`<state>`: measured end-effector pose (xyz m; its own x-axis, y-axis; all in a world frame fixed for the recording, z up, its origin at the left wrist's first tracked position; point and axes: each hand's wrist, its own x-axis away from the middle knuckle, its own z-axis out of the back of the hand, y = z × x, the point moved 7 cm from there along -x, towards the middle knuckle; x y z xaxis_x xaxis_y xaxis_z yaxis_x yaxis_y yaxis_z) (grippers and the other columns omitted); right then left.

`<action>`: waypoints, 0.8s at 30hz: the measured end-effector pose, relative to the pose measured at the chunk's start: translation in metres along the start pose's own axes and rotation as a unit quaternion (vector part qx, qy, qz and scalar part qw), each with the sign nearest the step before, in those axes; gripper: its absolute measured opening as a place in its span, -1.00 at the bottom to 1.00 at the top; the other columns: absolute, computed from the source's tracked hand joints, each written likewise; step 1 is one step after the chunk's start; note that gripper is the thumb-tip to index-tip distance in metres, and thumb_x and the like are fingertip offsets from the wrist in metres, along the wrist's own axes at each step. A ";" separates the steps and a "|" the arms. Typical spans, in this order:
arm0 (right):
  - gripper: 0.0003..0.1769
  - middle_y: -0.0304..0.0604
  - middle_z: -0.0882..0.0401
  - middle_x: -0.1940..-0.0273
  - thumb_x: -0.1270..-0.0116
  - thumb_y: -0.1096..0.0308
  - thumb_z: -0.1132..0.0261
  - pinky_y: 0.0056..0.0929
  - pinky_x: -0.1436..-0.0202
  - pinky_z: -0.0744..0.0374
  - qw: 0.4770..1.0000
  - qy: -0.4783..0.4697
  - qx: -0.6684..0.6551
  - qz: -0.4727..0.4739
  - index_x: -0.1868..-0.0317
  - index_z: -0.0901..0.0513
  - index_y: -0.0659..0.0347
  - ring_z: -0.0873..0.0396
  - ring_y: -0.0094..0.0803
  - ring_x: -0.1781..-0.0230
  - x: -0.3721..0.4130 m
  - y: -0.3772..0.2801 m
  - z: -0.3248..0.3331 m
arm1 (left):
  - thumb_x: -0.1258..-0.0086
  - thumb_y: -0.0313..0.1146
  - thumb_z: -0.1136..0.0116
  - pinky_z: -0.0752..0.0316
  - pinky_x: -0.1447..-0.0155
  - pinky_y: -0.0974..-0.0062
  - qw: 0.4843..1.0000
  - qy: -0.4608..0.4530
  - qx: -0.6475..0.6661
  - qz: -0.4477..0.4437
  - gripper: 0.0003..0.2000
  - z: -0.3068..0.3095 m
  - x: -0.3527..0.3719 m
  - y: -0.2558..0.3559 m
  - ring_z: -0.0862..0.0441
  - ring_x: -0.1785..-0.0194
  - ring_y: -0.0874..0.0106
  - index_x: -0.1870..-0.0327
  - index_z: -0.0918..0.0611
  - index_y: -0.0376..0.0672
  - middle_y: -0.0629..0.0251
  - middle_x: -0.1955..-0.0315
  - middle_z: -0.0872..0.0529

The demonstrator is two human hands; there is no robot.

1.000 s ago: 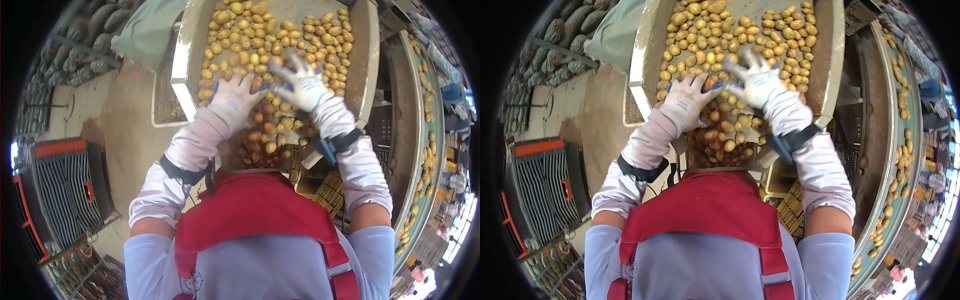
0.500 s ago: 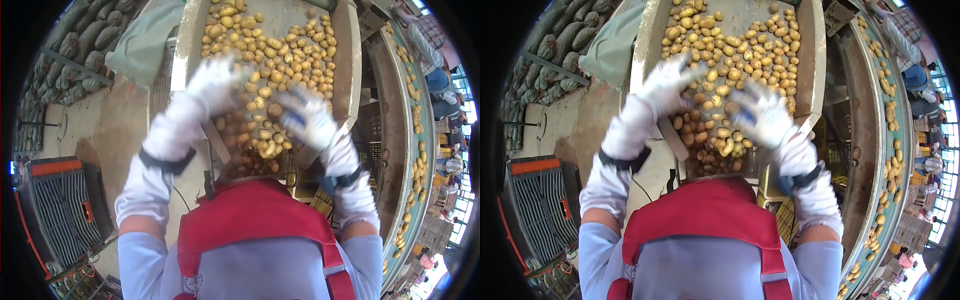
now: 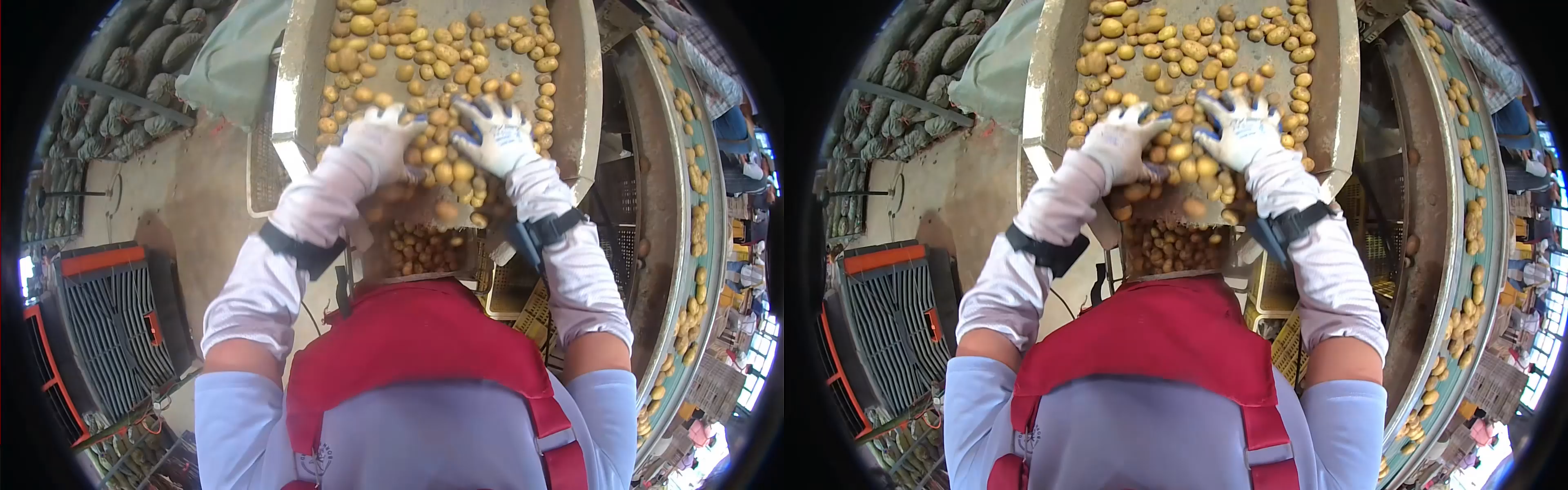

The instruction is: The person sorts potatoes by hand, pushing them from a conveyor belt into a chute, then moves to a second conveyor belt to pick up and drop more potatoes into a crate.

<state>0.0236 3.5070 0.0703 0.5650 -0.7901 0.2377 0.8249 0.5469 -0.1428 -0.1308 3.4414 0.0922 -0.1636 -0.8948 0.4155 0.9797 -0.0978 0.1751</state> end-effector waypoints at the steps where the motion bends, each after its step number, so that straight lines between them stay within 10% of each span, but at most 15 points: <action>1: -0.29 -0.06 -0.20 -0.46 -0.29 -0.26 -0.18 0.29 -0.40 -0.21 1.000 0.011 0.014 0.005 -0.44 -0.29 -0.45 -0.20 0.22 -0.39 0.009 -0.010 0.003 | -0.09 0.13 -0.42 -0.36 -0.38 0.15 1.000 0.001 0.007 0.000 -0.23 -0.002 0.007 0.005 -0.36 -0.36 0.05 -0.38 -0.43 0.22 0.07 -0.35 -0.33; 8: -0.31 0.01 -0.11 -0.51 -0.28 -0.14 -0.23 0.41 -0.41 -0.07 0.997 0.026 -0.041 0.052 -0.42 -0.36 -0.33 -0.05 0.34 -0.45 0.050 -0.042 -0.019 | -0.06 -0.09 -0.47 -0.45 -0.26 0.13 0.995 0.049 -0.038 -0.072 -0.34 -0.008 0.034 0.021 -0.42 -0.29 0.10 -0.28 -0.52 0.29 0.19 -0.35 -0.36; 10: -0.32 -0.02 -0.11 -0.51 -0.28 -0.16 -0.23 0.41 -0.43 -0.03 0.996 0.009 -0.055 0.068 -0.41 -0.38 -0.32 -0.03 0.35 -0.46 0.057 -0.050 -0.020 | -0.04 -0.13 -0.47 -0.44 -0.28 0.16 0.994 -0.056 -0.032 -0.091 -0.39 -0.002 0.028 0.018 -0.39 -0.35 0.13 -0.23 -0.57 0.27 0.20 -0.36 -0.38; 16: -0.50 -0.01 -0.26 -0.42 -0.35 -0.09 -0.22 0.16 -0.43 -0.17 0.972 0.005 -0.173 0.161 -0.25 -0.56 -0.17 -0.24 0.02 -0.42 0.026 -0.013 0.025 | -0.26 0.03 -0.27 -0.22 -0.46 0.02 0.975 0.189 -0.109 0.041 -0.30 0.052 -0.066 -0.076 -0.30 -0.43 0.01 -0.44 -0.37 0.09 0.01 -0.42 -0.31; 18: -0.49 0.04 -0.38 -0.31 -0.32 -0.09 -0.22 0.13 -0.43 -0.15 0.983 0.149 -0.101 0.047 -0.23 -0.57 -0.14 -0.26 0.01 -0.39 -0.011 0.051 0.035 | -0.27 0.11 -0.24 -0.17 -0.48 0.00 0.974 0.123 -0.159 0.107 -0.21 0.032 -0.093 -0.093 -0.25 -0.45 -0.06 -0.51 -0.23 0.11 0.00 -0.43 -0.28; 24: -0.18 0.17 0.09 -0.56 -0.35 -0.25 -0.12 0.45 -0.47 0.10 0.998 -0.057 -0.001 -0.037 -0.55 -0.12 -0.24 0.03 0.28 -0.53 -0.037 0.048 -0.020 | -0.30 0.04 -0.23 -0.35 -0.36 0.00 0.988 -0.032 -0.142 0.046 -0.23 0.010 -0.062 -0.009 -0.15 -0.49 -0.05 -0.51 -0.22 0.09 0.02 -0.46 -0.22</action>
<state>0.0432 3.5568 0.0351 0.4978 -0.7914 0.3548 0.8640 0.4881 -0.1236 -0.1304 3.5025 0.0739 -0.0712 -0.8772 0.4747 0.9822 -0.1446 -0.1198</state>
